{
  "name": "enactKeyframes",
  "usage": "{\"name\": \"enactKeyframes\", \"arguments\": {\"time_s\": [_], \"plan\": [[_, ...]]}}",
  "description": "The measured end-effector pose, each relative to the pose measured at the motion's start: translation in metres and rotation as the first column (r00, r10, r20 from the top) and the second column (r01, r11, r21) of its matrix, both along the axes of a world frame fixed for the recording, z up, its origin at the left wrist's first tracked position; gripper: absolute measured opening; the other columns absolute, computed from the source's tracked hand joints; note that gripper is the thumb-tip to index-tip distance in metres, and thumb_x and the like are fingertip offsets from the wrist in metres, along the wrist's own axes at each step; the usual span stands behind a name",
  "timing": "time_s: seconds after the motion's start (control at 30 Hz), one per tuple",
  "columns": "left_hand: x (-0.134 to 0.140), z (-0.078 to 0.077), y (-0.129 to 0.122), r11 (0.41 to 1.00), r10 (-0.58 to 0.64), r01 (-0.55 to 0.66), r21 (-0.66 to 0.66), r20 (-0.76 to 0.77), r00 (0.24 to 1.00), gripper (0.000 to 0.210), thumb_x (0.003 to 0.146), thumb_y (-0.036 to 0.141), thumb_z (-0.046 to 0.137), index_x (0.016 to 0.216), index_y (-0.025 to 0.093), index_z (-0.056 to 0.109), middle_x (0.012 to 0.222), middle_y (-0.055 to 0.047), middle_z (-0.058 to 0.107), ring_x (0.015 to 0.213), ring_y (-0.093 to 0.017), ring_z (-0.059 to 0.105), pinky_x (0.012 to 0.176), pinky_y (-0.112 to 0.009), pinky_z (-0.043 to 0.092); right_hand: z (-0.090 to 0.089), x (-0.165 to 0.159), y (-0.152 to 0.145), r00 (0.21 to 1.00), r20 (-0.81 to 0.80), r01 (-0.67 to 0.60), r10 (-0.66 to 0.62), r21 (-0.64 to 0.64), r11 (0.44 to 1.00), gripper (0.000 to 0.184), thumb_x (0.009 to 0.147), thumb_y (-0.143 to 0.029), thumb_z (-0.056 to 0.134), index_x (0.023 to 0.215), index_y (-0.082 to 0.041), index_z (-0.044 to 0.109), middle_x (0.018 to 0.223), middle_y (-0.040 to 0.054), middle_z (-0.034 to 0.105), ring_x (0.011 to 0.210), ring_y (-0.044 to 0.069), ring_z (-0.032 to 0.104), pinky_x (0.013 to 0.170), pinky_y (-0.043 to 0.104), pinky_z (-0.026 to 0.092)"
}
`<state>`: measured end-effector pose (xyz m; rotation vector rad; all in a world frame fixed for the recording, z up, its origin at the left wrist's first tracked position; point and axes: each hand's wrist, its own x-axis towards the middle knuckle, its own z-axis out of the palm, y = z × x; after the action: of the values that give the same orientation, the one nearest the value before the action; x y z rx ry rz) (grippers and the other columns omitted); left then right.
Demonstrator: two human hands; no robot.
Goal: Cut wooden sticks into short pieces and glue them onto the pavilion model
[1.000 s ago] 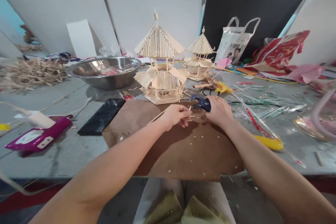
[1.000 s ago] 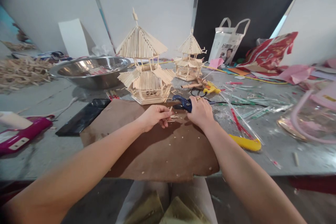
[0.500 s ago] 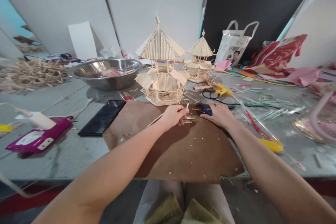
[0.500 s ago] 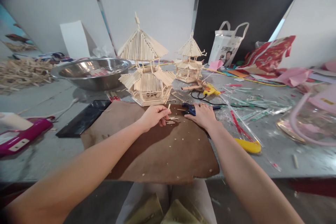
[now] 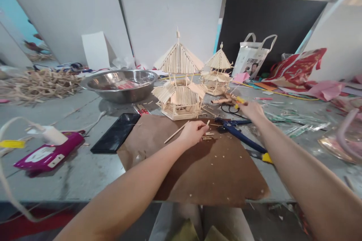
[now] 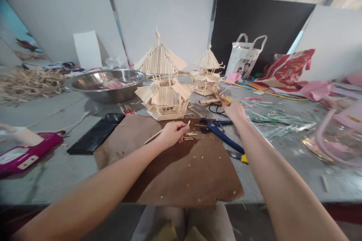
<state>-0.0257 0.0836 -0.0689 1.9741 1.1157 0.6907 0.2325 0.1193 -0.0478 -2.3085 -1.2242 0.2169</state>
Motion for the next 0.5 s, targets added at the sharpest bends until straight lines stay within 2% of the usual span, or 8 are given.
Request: {"name": "enactKeyframes", "arguments": {"time_s": [0.03,0.1,0.23,0.3,0.4,0.5], "plan": [[-0.001,0.0,0.0,1.0,0.007,-0.007,0.013,0.004,1.0,0.031,0.074,0.041,0.043,0.073,0.015,0.059,0.054,0.003,0.056,0.041,-0.007,0.05,0.044,-0.019,0.038,-0.001,0.007,0.008,0.977,-0.176,0.117,-0.119,-0.025,0.993,0.035,0.071,-0.045,0.048,0.084,-0.015,0.062,0.075,0.0121,0.063,0.075,0.024,0.059,0.062,0.031,0.044],[-0.002,-0.001,0.0,0.998,0.024,-0.024,0.061,0.001,1.0,0.033,0.074,0.042,0.042,0.075,0.015,0.061,0.052,0.003,0.056,0.043,-0.008,0.05,0.047,-0.019,0.038,-0.007,0.02,0.023,0.951,-0.246,0.178,-0.189,-0.064,0.982,0.039,0.074,-0.046,0.044,0.085,-0.012,0.06,0.066,0.0134,0.061,0.061,0.023,0.059,0.051,0.031,0.045],[-0.005,0.001,0.0,0.99,0.048,-0.043,0.137,-0.03,0.998,0.036,0.075,0.044,0.04,0.078,0.015,0.062,0.047,0.003,0.054,0.045,-0.009,0.049,0.049,-0.02,0.036,-0.024,0.03,0.044,0.907,-0.348,0.219,-0.238,-0.093,0.971,0.043,0.075,-0.051,0.04,0.085,-0.013,0.057,0.056,0.0094,0.057,0.05,0.02,0.057,0.042,0.03,0.043],[-0.006,0.003,-0.001,0.986,0.046,-0.038,0.16,-0.044,0.998,0.036,0.075,0.043,0.04,0.076,0.015,0.063,0.047,0.003,0.054,0.048,-0.01,0.049,0.049,-0.02,0.035,-0.031,0.029,0.051,0.886,-0.407,0.206,-0.221,-0.082,0.975,0.041,0.072,-0.052,0.044,0.081,-0.014,0.056,0.052,0.0062,0.055,0.046,0.018,0.054,0.039,0.028,0.042],[-0.006,0.005,-0.002,0.983,0.05,-0.041,0.18,-0.045,0.998,0.033,0.075,0.041,0.042,0.071,0.016,0.063,0.048,0.002,0.054,0.051,-0.01,0.049,0.05,-0.02,0.034,-0.036,0.027,0.059,0.866,-0.478,0.156,-0.145,-0.018,0.988,0.026,0.069,-0.042,0.054,0.076,-0.017,0.053,0.045,0.0002,0.049,0.041,0.015,0.05,0.037,0.026,0.04],[-0.006,0.006,-0.003,0.986,0.048,-0.043,0.159,-0.027,0.998,0.031,0.075,0.039,0.042,0.067,0.016,0.06,0.049,0.002,0.054,0.051,-0.009,0.049,0.049,-0.019,0.034,-0.036,0.027,0.062,0.862,-0.506,0.039,0.033,0.131,0.991,0.015,0.073,-0.035,0.051,0.069,-0.02,0.051,0.039,-0.0037,0.04,0.034,0.012,0.043,0.034,0.025,0.037]]}}
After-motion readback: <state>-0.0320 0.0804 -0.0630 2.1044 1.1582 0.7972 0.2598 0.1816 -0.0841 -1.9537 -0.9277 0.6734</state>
